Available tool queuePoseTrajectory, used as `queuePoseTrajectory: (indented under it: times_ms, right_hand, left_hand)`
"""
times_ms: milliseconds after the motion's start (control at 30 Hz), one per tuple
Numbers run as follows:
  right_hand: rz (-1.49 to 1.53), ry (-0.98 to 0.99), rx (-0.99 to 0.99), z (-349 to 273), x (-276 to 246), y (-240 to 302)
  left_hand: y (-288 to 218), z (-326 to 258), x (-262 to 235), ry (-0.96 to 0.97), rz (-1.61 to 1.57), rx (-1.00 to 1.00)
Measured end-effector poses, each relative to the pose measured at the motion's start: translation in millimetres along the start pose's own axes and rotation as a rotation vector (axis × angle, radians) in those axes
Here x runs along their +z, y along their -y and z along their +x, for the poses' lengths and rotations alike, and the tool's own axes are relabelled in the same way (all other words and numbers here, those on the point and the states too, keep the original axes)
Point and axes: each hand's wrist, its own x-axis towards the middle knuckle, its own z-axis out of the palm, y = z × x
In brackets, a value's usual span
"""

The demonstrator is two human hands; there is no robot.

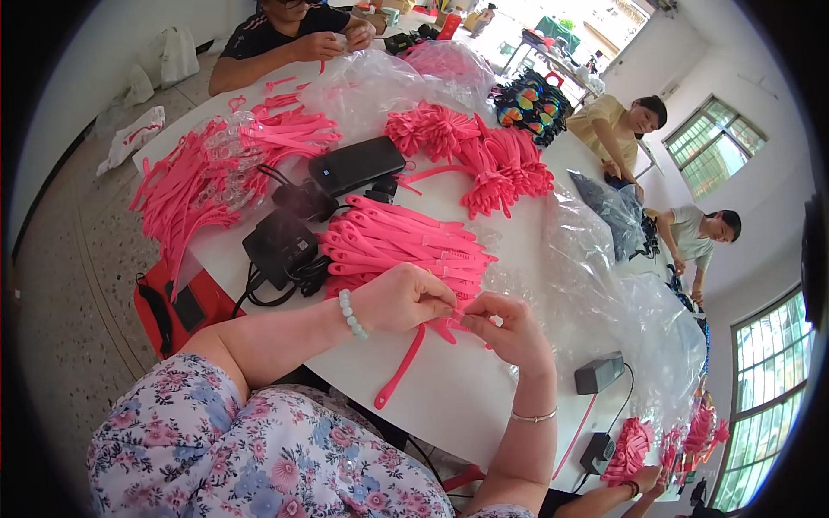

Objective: Bundling and packaging pink fabric straps at a production table.

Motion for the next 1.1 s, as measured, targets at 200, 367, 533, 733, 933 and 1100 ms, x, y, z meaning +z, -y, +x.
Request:
queuePoseTrajectory:
  times_ms: [200,367,533,733,933,1100]
  right_hand:
    - [-0.054,-0.140,-0.032,3.0,9.4,-2.1]
    - [-0.114,-0.198,-0.145,7.1,18.5,-2.7]
    - [0.030,-0.272,0.115,7.6,25.8,7.9]
    - [-0.122,-0.299,0.080,6.3,34.0,12.8]
    - [-0.402,-0.406,-0.056,9.9,44.1,10.5]
    - [-0.444,-0.459,-0.087,14.0,41.7,4.7]
  left_hand:
    - [-12.6,1.3,2.7,-0.050,0.134,0.112]
    - [-1.2,3.2,10.2,-0.238,0.472,0.475]
    - [-3.0,0.0,8.5,-0.230,0.675,0.484]
    - [-0.6,-3.1,11.4,-0.244,0.727,0.464]
    - [4.6,0.1,15.6,-0.252,0.785,0.419]
    - [7.0,3.5,11.3,-0.263,0.780,0.388]
